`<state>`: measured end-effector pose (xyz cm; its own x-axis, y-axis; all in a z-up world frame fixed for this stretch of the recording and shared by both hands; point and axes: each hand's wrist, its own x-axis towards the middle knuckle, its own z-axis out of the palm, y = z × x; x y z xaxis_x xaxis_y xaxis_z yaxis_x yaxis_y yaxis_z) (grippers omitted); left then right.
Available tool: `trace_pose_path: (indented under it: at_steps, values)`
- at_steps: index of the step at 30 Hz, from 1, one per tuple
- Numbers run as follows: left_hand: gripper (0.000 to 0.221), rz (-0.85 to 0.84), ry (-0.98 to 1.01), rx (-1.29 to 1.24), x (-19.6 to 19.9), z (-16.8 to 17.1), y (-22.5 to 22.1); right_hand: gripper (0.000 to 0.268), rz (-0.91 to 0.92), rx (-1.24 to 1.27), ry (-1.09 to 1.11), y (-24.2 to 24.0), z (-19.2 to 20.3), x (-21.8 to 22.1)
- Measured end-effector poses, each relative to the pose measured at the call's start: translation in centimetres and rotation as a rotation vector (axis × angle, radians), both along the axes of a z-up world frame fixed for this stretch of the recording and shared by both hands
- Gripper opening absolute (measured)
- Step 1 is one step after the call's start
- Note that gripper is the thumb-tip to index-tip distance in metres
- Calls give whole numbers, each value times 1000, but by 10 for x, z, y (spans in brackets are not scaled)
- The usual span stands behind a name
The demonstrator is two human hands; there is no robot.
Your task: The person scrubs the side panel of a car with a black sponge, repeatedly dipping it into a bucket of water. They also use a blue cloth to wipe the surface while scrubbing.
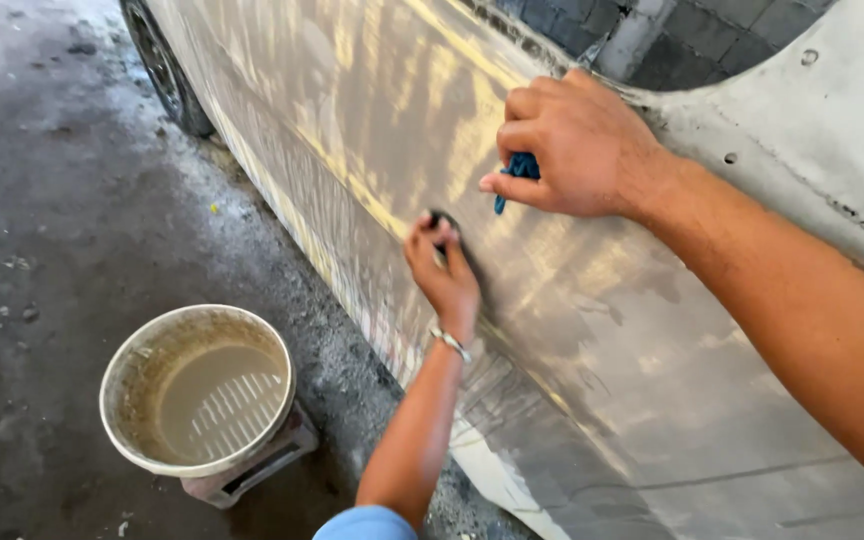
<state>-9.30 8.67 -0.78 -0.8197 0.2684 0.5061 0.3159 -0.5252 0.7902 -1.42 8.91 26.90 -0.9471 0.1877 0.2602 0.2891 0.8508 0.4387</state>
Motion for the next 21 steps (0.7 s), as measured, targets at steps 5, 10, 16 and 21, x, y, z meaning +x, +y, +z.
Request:
trace_pose_path:
  at_steps: [5,10,16,21]
  values:
    - [6,-66,14,-8,3,-8,2,37,-25,-18,-3,-1,2,0]
    - [8,-37,-10,28,3,1,-4,38,0,-5,15,1,-2,3]
    - [7,-127,24,59,10,-8,7,38,-54,-31,-24,-1,3,2]
    - [9,19,73,-12,-10,14,9,37,2,-34,18,-1,2,-1]
